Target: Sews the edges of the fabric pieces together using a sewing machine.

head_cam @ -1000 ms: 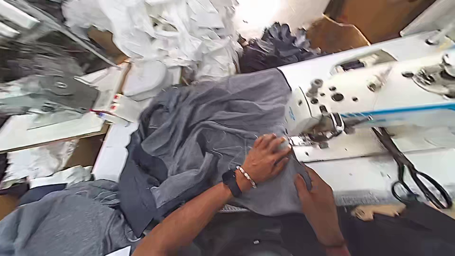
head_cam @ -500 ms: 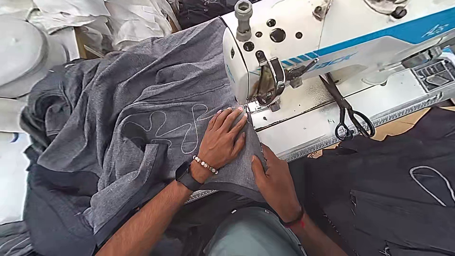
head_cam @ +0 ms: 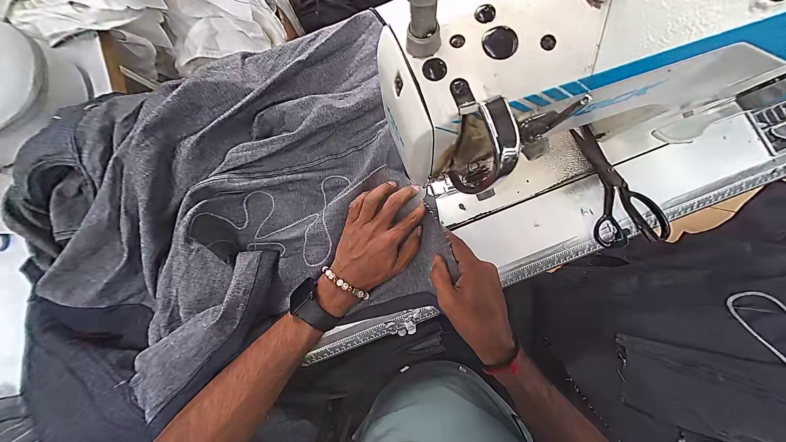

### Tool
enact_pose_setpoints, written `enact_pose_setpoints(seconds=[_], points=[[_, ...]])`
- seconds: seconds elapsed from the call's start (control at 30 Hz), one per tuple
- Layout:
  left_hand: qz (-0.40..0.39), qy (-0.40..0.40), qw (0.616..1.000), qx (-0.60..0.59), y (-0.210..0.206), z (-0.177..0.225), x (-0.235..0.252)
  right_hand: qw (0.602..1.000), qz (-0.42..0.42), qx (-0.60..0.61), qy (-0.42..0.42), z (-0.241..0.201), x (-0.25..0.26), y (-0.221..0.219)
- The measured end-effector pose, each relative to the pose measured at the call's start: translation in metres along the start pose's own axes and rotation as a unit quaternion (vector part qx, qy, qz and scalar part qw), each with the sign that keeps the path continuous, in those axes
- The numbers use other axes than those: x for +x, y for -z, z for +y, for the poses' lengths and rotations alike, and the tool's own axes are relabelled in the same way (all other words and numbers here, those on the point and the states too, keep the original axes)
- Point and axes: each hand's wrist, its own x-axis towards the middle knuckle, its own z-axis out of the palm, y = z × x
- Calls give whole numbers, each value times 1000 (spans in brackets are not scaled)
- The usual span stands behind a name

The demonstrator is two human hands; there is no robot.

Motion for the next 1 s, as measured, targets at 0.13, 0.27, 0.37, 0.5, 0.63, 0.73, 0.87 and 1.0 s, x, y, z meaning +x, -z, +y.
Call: enact_pose_setpoints(seconds=[0.13, 0.27, 0.37, 0.5, 0.63, 0.73, 0.87, 1.0], points=[[-8, -4, 1000, -4, 1, -3, 2, 1000, -4, -9, -3, 0, 3, -1], [-3, -15, 1000, -4, 1, -6, 3, 1000, 4, -26, 2, 0, 6, -2], [-2, -19, 1000, -3, 2, -7, 4, 999, 11, -42, 5, -1, 7, -3], [2, -27, 1000, 1, 3, -9, 6, 998, 19, -56, 8, -2, 9, -4], [3, -34, 999, -2, 4, -11, 8, 997, 21, -71, -7, -3, 14, -6], [11, -46, 999, 0, 4, -14, 10, 997, 36, -70, -5, -3, 21, -9], [22, -74, 997, -5, 5, -18, 16, 996, 53, -74, -4, -4, 35, -14], [19, -111, 994, -14, 9, -23, 19, 995, 53, -86, -15, -8, 50, -19]])
